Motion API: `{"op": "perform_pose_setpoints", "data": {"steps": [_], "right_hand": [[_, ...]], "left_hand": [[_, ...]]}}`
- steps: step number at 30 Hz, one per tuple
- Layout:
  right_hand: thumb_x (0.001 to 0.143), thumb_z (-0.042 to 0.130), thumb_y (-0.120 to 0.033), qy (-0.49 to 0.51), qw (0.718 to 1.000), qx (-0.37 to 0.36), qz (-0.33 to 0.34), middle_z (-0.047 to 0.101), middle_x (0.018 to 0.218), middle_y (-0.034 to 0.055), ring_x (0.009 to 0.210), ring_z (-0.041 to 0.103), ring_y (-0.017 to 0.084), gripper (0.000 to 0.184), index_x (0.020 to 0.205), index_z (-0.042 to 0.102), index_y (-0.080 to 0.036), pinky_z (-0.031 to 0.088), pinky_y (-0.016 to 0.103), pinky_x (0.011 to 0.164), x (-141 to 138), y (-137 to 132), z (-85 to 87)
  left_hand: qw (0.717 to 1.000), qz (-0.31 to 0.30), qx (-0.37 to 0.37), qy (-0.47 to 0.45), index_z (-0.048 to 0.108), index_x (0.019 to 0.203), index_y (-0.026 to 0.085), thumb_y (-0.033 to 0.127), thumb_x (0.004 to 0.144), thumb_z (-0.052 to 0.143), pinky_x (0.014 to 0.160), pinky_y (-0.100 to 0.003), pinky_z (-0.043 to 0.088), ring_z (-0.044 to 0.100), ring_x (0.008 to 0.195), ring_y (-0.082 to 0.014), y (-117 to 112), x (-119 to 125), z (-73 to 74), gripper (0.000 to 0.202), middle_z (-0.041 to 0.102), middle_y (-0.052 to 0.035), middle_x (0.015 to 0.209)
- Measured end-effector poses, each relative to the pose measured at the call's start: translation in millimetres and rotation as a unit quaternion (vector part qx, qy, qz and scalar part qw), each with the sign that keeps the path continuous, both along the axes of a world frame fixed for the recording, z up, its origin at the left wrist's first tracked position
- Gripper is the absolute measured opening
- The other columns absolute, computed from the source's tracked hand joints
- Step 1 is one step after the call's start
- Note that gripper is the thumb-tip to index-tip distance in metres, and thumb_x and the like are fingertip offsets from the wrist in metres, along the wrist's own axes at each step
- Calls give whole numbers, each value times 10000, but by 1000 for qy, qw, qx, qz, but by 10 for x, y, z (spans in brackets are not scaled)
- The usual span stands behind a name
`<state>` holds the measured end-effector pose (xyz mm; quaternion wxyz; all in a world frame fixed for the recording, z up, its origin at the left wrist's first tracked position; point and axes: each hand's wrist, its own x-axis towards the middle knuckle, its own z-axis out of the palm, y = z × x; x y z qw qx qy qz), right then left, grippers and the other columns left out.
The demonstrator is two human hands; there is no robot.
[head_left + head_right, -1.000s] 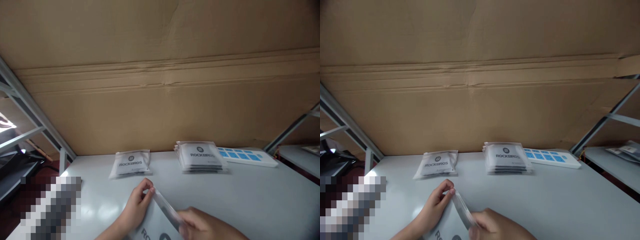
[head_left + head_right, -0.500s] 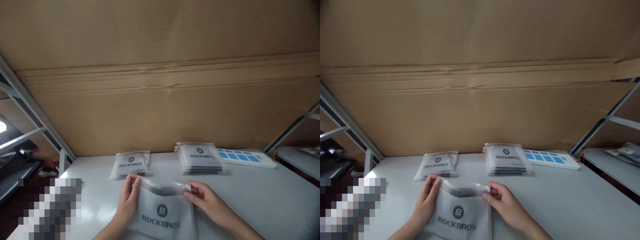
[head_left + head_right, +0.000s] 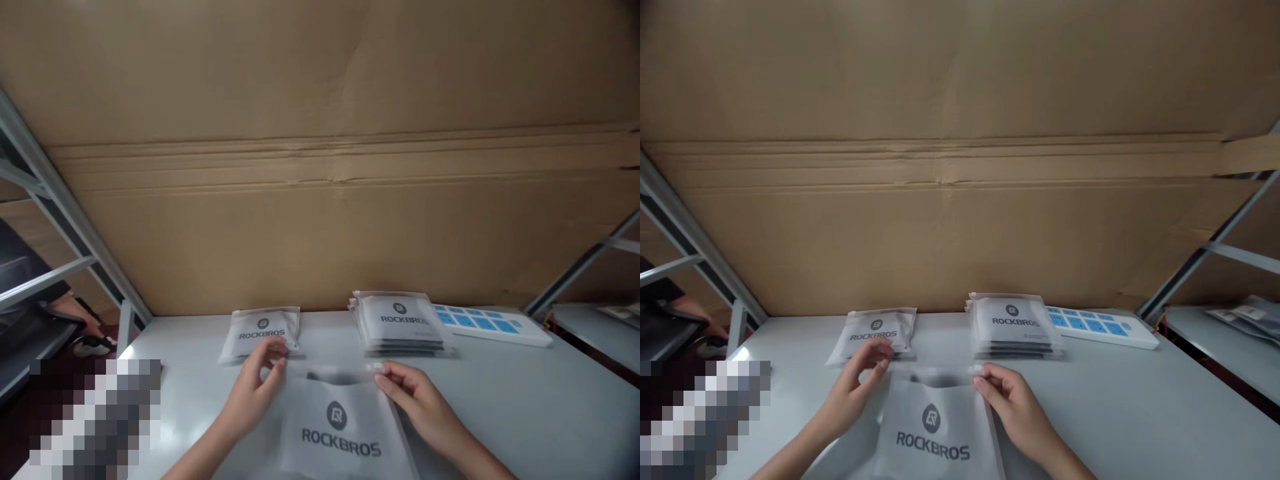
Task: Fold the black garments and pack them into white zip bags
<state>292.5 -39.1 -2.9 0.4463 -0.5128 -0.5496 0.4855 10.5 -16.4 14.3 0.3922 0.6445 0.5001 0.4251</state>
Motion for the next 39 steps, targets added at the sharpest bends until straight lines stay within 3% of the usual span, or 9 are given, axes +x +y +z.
{"op": "perform_pose_setpoints", "data": {"steps": [4,6,10,15,18,23,27,39], "right_hand": [[766,626,-731,-21,998,-1,57,435,614,-39,629,423,170,521,638,535,-234,382,279,596,-66,-55,16],[771,612,-745,-28,997,7,66,440,621,-35,642,429,176,534,643,554,-230,386,282,603,-82,-72,6],[760,600,-785,-32,998,24,53,472,618,-22,642,444,186,573,666,629,-220,400,291,597,-57,-81,-32],[784,588,-779,-39,998,47,35,631,725,36,719,547,228,590,736,714,-205,471,326,676,-14,-88,-68],[837,548,-743,-58,995,74,41,587,678,14,682,514,207,577,680,675,-202,440,305,644,-28,-92,-62],[876,511,-707,-56,993,91,59,383,604,-46,614,406,162,555,608,496,-221,346,279,584,-88,-103,-4],[866,518,-710,-46,994,92,38,364,612,-49,617,399,162,546,607,438,-236,342,277,579,-86,-100,35],[879,510,-664,-50,994,102,-2,353,584,-56,569,378,148,520,596,392,-245,318,267,535,33,-18,10]], "left_hand": [[977,-106,106,152,686,1119,250,315,924,570,889,-390,486,631,1038,-287,6,286,267,236,720,-87,1080],[958,-168,120,200,715,1100,242,287,926,574,947,-412,451,651,1023,-288,13,504,369,228,743,-76,1073],[944,-225,79,226,761,1022,224,315,955,555,801,-331,474,699,883,-253,56,855,462,235,777,-63,1016],[947,-221,77,221,769,836,226,269,908,603,708,-292,444,695,753,-217,103,1001,406,186,781,-25,827],[948,-226,77,210,756,828,229,233,883,603,710,-286,447,690,734,-205,110,996,363,162,775,-17,807],[936,-234,104,240,722,838,227,226,886,605,821,-329,428,686,769,-214,98,940,391,126,770,-15,841],[927,-245,115,260,707,822,226,200,873,613,847,-344,411,686,776,-221,114,847,439,111,754,-11,821],[936,-246,23,249,689,760,217,172,813,545,647,-236,398,595,687,-174,133,226,319,160,680,5,737]]}}
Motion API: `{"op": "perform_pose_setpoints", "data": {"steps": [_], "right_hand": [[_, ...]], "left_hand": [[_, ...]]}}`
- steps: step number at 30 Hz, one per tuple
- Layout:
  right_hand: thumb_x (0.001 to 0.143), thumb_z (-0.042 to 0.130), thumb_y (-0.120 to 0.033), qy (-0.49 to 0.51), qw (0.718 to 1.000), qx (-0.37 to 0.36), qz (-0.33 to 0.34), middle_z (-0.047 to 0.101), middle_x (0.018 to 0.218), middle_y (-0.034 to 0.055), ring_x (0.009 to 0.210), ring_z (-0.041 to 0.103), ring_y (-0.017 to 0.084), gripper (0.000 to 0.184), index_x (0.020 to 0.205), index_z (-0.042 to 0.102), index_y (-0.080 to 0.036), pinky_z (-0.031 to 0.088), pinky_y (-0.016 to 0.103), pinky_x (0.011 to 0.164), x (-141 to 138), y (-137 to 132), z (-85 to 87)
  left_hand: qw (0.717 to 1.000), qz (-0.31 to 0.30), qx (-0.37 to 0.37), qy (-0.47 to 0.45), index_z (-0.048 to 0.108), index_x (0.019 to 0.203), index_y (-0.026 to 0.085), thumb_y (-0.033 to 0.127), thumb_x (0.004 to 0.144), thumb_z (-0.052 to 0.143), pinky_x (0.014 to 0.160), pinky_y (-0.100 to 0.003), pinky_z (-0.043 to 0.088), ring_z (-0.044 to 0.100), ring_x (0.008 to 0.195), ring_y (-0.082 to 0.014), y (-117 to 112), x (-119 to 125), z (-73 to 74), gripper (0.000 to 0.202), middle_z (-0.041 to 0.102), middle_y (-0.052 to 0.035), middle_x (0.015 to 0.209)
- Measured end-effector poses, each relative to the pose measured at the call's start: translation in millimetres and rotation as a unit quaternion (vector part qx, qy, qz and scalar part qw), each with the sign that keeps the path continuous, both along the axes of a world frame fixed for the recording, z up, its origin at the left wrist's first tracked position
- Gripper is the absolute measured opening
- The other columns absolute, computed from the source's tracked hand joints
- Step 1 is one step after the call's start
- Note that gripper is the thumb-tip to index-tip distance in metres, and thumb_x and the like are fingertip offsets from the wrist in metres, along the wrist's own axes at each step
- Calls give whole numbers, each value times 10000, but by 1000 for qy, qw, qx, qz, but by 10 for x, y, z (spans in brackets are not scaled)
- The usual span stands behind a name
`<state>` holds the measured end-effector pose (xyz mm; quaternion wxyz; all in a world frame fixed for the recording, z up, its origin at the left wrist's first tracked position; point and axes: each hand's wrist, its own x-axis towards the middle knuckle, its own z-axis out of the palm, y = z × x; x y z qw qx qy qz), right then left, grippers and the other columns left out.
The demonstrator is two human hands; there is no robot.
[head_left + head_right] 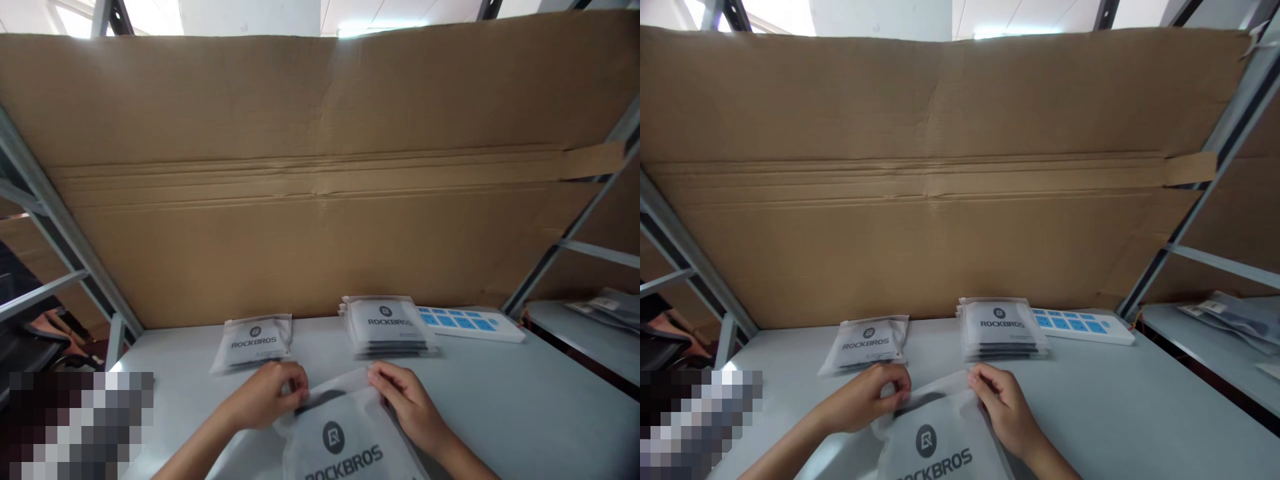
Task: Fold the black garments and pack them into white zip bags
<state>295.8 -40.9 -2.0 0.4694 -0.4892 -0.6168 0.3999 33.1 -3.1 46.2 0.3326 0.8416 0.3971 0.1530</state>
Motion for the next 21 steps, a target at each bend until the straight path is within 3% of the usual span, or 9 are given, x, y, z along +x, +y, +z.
{"op": "perform_pose_setpoints", "data": {"steps": [4,8,11,15,21], "right_hand": [[879,504,-667,-7,1000,10,-28,367,608,-52,588,384,155,503,620,404,-248,327,267,544,91,61,-15],[881,527,-628,-30,999,22,-31,401,615,-46,616,404,164,475,623,436,-240,327,275,578,138,118,-49],[897,535,-565,-48,998,26,-26,414,614,-48,619,415,164,429,637,460,-233,319,277,592,145,129,-74],[901,523,-543,-59,998,19,-12,426,612,-49,612,432,162,407,646,491,-227,322,273,586,133,117,-92],[865,566,-531,-56,998,-13,17,433,617,-55,600,443,152,383,651,491,-224,351,252,561,123,111,-116]], "left_hand": [[999,34,-31,26,657,734,203,188,788,522,647,-233,382,557,686,-169,14,-231,-58,146,641,9,724],[995,31,-68,63,594,741,196,229,790,502,662,-229,374,511,711,-159,4,-337,-97,109,575,21,735],[994,28,-90,53,573,765,196,306,847,500,624,-226,355,466,677,-149,-23,-305,-142,155,516,32,713],[996,1,-92,21,632,877,194,464,923,497,629,-238,344,471,706,-159,-47,-190,-247,305,545,21,762],[993,12,-110,-30,570,726,181,418,893,557,637,-244,320,438,716,-155,-56,-140,-389,290,473,33,708]]}}
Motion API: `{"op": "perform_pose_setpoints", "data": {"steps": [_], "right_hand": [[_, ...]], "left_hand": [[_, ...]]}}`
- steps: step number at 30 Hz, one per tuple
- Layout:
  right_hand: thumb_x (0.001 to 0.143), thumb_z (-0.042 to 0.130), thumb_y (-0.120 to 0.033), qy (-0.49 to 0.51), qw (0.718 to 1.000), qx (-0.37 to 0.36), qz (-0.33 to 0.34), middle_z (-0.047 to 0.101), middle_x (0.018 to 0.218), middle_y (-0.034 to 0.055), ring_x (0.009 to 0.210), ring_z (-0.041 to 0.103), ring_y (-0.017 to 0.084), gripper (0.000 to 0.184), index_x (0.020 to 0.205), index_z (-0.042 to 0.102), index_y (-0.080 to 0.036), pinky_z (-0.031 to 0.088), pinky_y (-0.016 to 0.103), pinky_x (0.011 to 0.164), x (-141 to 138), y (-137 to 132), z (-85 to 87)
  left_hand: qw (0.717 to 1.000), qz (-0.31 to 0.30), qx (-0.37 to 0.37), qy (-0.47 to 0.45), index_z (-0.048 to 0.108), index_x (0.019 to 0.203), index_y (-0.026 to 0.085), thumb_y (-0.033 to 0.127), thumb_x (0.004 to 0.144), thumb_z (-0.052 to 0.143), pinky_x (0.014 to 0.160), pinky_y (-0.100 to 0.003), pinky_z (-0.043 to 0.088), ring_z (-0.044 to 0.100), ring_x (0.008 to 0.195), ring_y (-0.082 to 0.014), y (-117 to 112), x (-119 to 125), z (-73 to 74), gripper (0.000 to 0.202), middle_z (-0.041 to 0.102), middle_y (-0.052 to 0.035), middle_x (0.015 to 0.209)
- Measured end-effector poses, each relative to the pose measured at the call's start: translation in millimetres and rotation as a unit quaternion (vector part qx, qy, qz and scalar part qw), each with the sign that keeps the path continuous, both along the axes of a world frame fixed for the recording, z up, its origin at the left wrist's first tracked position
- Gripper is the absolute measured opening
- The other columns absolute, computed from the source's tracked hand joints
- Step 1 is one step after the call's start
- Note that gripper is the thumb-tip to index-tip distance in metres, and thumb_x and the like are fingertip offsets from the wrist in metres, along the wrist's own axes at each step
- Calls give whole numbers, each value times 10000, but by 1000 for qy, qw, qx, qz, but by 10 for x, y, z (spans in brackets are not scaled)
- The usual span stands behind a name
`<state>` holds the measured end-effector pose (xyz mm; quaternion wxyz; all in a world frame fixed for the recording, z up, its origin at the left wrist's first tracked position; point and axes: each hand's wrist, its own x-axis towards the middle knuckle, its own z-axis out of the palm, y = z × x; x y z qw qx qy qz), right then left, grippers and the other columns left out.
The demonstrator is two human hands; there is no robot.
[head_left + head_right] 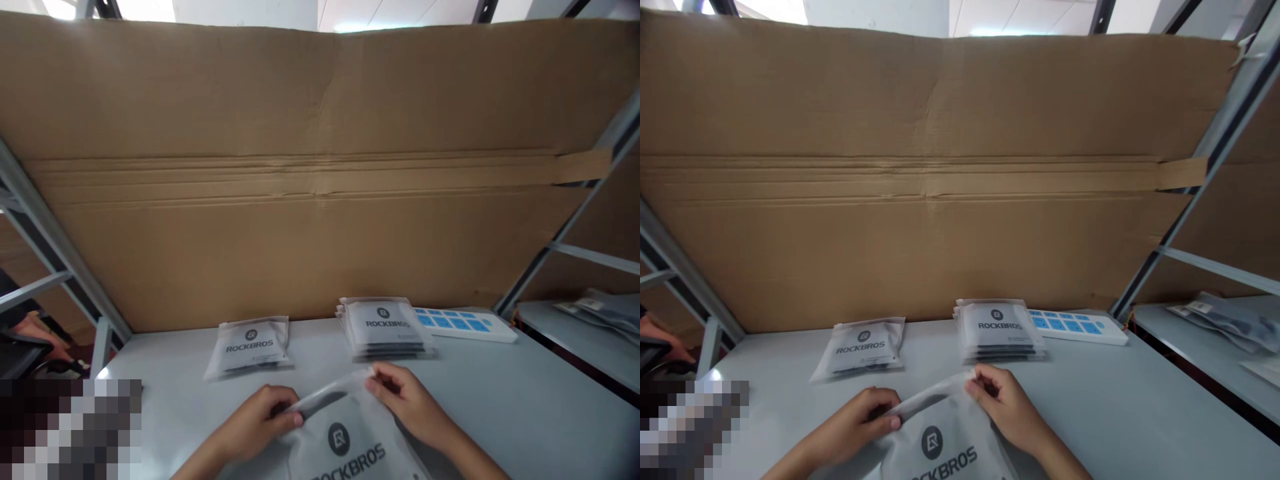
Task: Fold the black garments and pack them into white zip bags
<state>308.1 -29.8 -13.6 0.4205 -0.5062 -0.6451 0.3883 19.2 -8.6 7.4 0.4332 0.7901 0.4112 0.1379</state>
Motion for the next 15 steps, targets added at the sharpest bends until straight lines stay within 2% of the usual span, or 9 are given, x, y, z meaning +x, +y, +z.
{"op": "perform_pose_setpoints", "data": {"steps": [5,7,9,12,15], "right_hand": [[833,614,-515,3,1000,-16,-9,466,597,-49,598,457,153,364,641,531,-217,367,246,560,14,-4,-23],[803,651,-533,18,999,-19,-27,484,596,-45,595,472,154,373,631,550,-218,393,244,560,18,-5,-57],[766,689,-570,50,997,-19,-60,509,601,-40,590,489,157,387,640,583,-220,421,240,551,20,2,-112],[710,719,-659,113,985,-27,-128,574,622,-22,599,533,168,443,679,650,-223,463,232,542,17,23,-206],[682,723,-721,159,973,-48,-158,634,647,-5,612,568,176,497,698,684,-226,488,223,540,-17,38,-260]], "left_hand": [[997,19,-53,-59,508,655,183,469,874,601,570,-251,243,336,623,-127,-33,-37,-30,372,377,59,625],[987,47,-89,-124,526,657,177,513,846,668,562,-248,228,318,614,-121,-51,-29,-52,411,378,62,614],[967,93,-122,-206,554,694,173,577,804,722,570,-235,254,341,628,-121,-65,-12,-91,451,410,54,640],[920,149,-177,-315,575,817,193,630,756,763,616,-226,361,455,689,-135,-81,19,-169,480,483,30,756],[871,146,-232,-409,609,916,208,486,690,891,661,-223,414,555,745,-141,-106,62,-241,456,562,17,829]]}}
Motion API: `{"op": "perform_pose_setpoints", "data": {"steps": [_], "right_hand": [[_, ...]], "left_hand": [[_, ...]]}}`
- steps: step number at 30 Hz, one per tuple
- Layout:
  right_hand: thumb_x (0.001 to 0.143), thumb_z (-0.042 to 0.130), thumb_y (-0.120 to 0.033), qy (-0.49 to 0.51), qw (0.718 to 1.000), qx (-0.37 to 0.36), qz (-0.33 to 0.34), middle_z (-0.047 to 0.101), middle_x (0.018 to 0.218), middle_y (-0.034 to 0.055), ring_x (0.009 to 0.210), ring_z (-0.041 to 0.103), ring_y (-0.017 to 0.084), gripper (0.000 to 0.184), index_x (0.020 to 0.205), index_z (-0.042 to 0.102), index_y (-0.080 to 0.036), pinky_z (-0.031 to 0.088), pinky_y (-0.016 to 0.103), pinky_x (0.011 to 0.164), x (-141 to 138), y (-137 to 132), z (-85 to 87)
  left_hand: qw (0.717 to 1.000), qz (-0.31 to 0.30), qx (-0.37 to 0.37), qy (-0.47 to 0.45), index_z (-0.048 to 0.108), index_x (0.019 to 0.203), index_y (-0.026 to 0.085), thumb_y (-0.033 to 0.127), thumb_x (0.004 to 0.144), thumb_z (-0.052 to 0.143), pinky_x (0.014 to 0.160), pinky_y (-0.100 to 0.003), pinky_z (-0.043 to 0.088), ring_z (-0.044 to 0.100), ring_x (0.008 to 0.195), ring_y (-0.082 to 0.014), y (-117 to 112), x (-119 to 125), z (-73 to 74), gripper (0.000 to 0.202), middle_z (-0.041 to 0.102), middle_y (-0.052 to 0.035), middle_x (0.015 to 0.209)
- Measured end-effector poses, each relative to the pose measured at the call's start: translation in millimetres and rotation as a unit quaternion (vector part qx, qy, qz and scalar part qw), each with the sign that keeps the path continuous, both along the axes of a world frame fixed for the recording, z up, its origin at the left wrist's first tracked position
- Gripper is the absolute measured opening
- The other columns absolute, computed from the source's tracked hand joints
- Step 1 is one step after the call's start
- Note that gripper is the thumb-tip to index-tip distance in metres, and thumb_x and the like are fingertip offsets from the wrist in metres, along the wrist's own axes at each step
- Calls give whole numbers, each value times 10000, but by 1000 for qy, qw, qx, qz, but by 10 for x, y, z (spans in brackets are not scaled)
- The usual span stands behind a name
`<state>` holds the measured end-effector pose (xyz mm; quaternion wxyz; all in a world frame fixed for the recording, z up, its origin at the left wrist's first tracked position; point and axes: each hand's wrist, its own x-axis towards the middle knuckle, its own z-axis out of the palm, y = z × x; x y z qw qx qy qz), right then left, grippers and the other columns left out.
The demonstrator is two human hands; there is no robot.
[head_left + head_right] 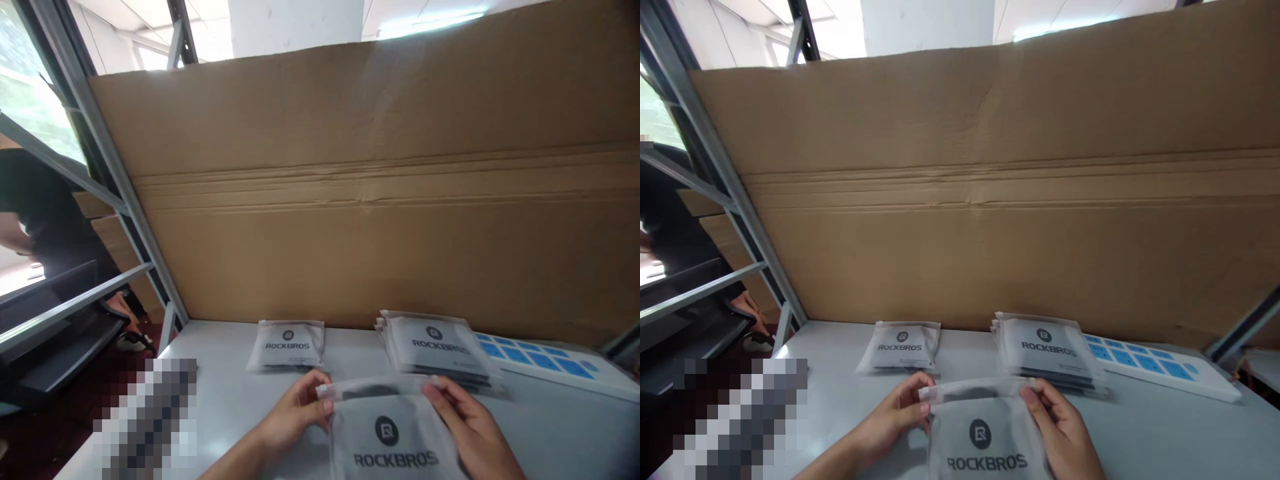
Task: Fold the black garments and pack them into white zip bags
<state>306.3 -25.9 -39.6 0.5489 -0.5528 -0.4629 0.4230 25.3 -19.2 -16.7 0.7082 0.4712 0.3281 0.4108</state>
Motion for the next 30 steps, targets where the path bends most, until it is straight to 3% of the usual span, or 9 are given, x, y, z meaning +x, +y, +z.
{"op": "perform_pose_setpoints", "data": {"steps": [3,7,11,16,18,21,25,27,30], "right_hand": [[644,739,-750,29,999,8,-19,650,648,-4,616,581,176,529,701,695,-225,505,222,554,-78,-7,-1],[637,727,-765,42,998,28,-35,620,615,-13,596,573,174,543,668,667,-226,507,228,542,-182,-14,17],[683,701,-741,35,999,32,-19,641,685,-3,642,614,189,516,772,674,-234,525,239,551,-235,-16,20],[748,652,-692,-8,994,13,109,583,694,-24,573,597,174,479,901,632,-239,430,212,409,-283,-58,-43],[781,631,-661,-40,987,1,155,567,705,-24,602,597,173,441,895,628,-235,437,213,442,-288,-77,-106],[848,570,-616,-104,975,10,197,562,723,-16,626,568,171,384,884,637,-240,435,221,482,-282,-84,-214],[887,509,-590,-175,956,52,228,570,724,-6,635,543,173,377,843,636,-238,454,246,569,-275,-52,-310],[898,485,-575,-196,950,64,234,560,701,-11,620,531,171,377,830,630,-234,447,252,588,-277,-36,-325],[910,471,-527,-217,944,70,236,546,677,-22,593,509,162,343,819,621,-232,423,250,582,-285,-30,-318]], "left_hand": [[998,2,-17,-65,647,984,213,360,687,929,740,-234,438,628,814,-155,-54,72,-36,436,643,4,881],[995,-5,-50,-88,663,1099,197,367,670,939,898,-383,495,688,983,-278,-137,170,-25,538,712,-80,1021],[997,67,-27,-14,634,1143,194,387,636,951,896,-401,535,691,1038,-320,-80,72,85,629,720,-117,1093],[961,195,86,178,505,1337,209,528,743,819,792,-361,579,716,943,-282,312,-475,336,743,715,-122,1124],[918,233,142,289,484,1355,171,566,820,700,770,-382,587,724,912,-284,487,-715,388,699,718,-138,1093],[864,295,185,364,460,1378,142,530,805,691,891,-470,548,681,1043,-329,647,-934,372,729,682,-161,1145],[797,346,268,416,455,1424,181,436,842,648,1122,-586,327,451,1348,-375,568,-880,267,665,523,-175,1411],[742,278,370,485,531,1388,232,386,902,587,1132,-570,329,448,1354,-358,443,-764,220,512,521,-139,1447],[615,122,510,589,560,1392,283,369,924,597,1091,-534,411,524,1291,-348,312,-622,177,477,557,-101,1447]]}}
